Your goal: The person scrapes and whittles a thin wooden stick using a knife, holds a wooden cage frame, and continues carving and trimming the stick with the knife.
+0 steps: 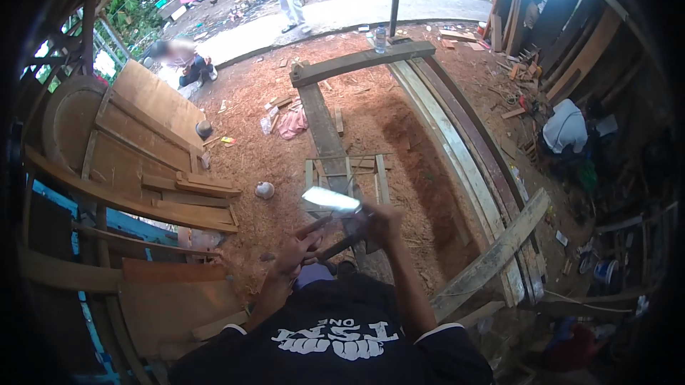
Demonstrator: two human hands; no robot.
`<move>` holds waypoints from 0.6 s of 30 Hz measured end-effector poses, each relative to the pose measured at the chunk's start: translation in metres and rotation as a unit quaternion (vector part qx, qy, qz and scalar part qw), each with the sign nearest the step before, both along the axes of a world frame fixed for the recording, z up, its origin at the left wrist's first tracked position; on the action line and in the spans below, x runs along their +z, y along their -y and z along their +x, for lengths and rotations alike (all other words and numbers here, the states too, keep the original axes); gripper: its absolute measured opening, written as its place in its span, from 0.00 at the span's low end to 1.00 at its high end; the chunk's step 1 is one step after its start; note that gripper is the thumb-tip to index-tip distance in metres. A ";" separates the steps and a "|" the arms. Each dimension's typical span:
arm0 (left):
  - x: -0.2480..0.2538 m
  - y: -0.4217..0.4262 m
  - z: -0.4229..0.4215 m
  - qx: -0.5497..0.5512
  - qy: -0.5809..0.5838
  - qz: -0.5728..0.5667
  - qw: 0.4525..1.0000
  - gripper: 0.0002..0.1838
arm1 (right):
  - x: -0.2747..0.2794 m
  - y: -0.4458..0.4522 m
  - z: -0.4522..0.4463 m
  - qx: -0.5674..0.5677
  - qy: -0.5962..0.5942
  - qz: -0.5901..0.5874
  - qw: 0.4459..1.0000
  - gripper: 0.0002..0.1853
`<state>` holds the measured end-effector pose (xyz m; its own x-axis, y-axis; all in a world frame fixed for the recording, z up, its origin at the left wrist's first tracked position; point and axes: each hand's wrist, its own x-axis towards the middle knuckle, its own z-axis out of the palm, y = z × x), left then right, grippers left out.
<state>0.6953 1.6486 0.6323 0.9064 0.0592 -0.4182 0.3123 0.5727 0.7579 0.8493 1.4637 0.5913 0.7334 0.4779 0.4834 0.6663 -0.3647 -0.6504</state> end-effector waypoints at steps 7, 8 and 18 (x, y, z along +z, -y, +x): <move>-0.007 0.010 -0.003 0.031 -0.069 0.062 0.995 0.21 | 0.028 -0.010 -0.016 0.110 0.029 0.016 0.993 0.11; -0.007 0.010 -0.004 0.022 -0.054 0.069 0.996 0.21 | 0.025 -0.009 -0.014 0.100 0.029 0.018 0.994 0.10; -0.001 0.018 -0.011 0.057 -0.052 0.027 0.997 0.16 | 0.019 -0.009 -0.021 0.111 0.026 0.020 0.993 0.10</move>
<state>0.6839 1.6308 0.6313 0.8445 0.1848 -0.5026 0.3256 0.5678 0.7560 0.8280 1.4724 0.6106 0.5850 0.6049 0.5403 0.7612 -0.1794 -0.6232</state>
